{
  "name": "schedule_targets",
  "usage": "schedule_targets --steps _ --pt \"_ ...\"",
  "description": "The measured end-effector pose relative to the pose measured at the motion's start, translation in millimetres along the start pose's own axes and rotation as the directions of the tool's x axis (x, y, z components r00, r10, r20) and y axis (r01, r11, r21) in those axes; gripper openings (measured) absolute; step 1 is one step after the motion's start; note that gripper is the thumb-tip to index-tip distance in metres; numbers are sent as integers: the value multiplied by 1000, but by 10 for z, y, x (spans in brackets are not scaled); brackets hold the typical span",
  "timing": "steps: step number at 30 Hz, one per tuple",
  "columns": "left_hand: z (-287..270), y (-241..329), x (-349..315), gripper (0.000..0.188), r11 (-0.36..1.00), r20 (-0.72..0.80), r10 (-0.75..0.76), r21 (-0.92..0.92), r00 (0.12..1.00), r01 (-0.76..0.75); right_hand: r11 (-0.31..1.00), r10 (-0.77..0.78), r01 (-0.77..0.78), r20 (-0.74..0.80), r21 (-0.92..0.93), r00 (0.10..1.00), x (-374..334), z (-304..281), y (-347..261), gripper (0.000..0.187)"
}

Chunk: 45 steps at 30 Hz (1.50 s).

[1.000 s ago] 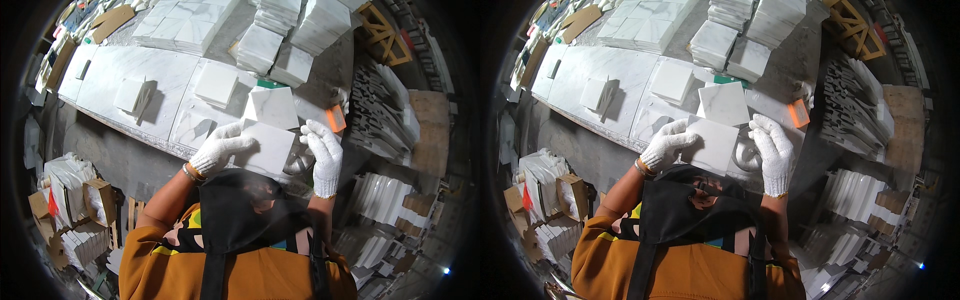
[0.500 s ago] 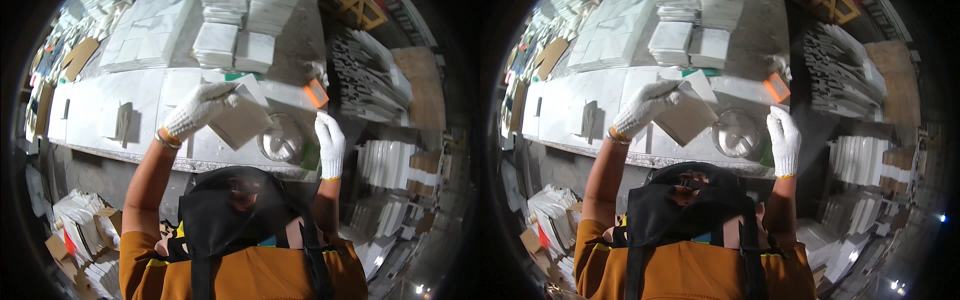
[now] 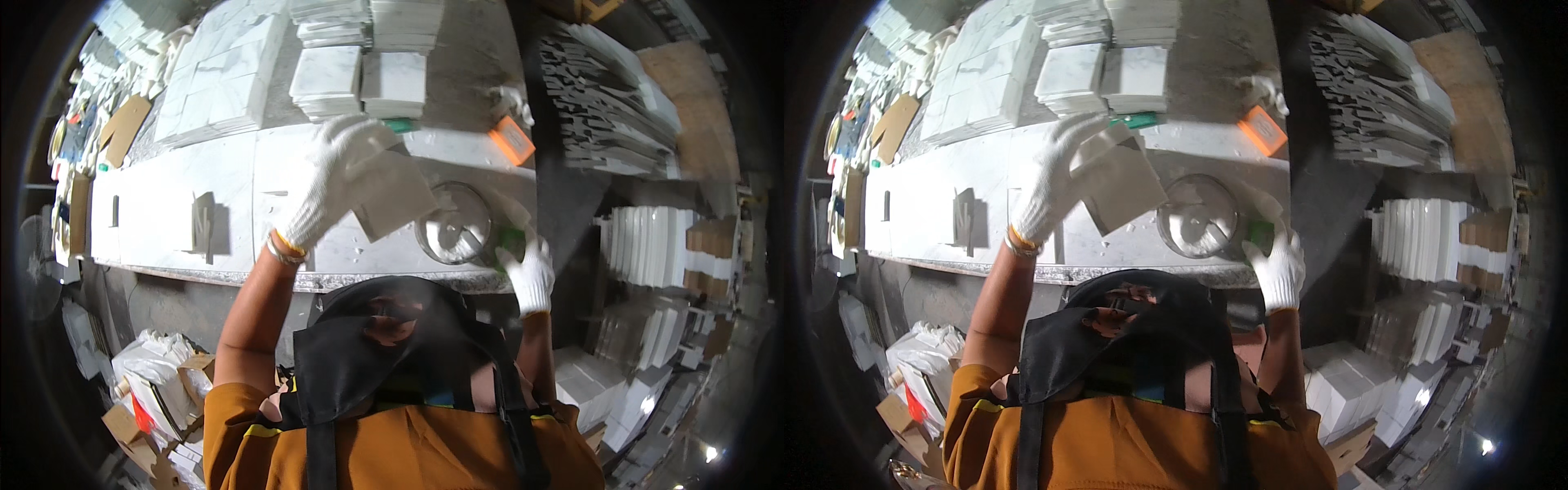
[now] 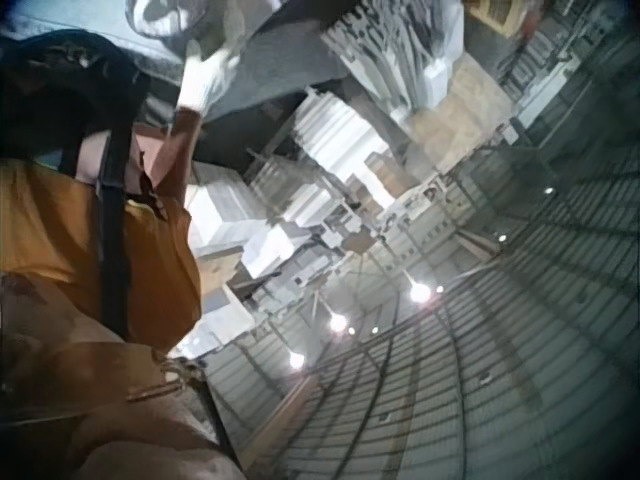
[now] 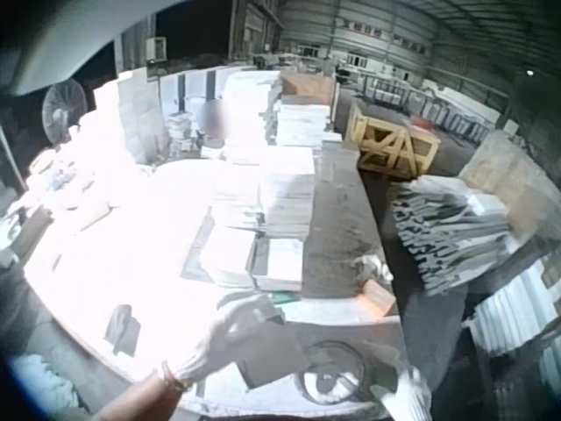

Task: The person sands the edges of small white square tiles using green and orange sanding blocks and a metal tool. They handle the tiles one at a time, rotating them to smooth different sides, and place finished pieces back on the workbench.

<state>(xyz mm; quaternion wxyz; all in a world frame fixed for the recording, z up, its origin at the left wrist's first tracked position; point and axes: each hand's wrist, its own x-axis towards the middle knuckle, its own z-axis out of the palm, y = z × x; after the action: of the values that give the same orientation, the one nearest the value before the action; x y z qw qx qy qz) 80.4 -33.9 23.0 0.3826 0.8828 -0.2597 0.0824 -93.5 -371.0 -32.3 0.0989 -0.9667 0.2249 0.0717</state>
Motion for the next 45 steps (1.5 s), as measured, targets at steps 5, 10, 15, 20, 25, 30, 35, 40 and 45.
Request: schedule_targets --steps 5,10,15,20,25,30,35,40,45 --pt "107 177 -465 101 991 122 -15 132 992 -2 1000 1 -2 -48 -12 999 -103 272 108 81" --pt "188 161 -517 99 993 65 -8 115 998 0 683 -73 -40 123 729 990 -90 -281 59 66" --pt "198 132 -495 94 996 5 33 80 999 -33 158 -327 -115 162 981 931 203 -603 -659 66" --pt "221 135 -455 88 995 -33 35 99 999 -31 272 -479 43 97 961 872 450 -364 -1411 65" --pt "198 118 -462 89 997 18 19 77 1000 -20 234 -553 166 -9 958 833 735 -197 -1607 64" --pt "169 156 -485 86 998 39 -34 50 999 32 473 -621 394 -18 788 783 349 -496 -1351 70" --pt "170 122 -458 87 999 57 -1 38 998 -1 318 -580 359 -120 877 806 697 -198 -1551 63" --pt "142 116 -451 85 999 51 -19 39 998 17 225 -562 62 78 972 823 705 -239 -1605 63" --pt "197 83 -475 82 999 12 -31 42 999 30 482 -633 605 -225 634 741 470 -247 -1408 66"
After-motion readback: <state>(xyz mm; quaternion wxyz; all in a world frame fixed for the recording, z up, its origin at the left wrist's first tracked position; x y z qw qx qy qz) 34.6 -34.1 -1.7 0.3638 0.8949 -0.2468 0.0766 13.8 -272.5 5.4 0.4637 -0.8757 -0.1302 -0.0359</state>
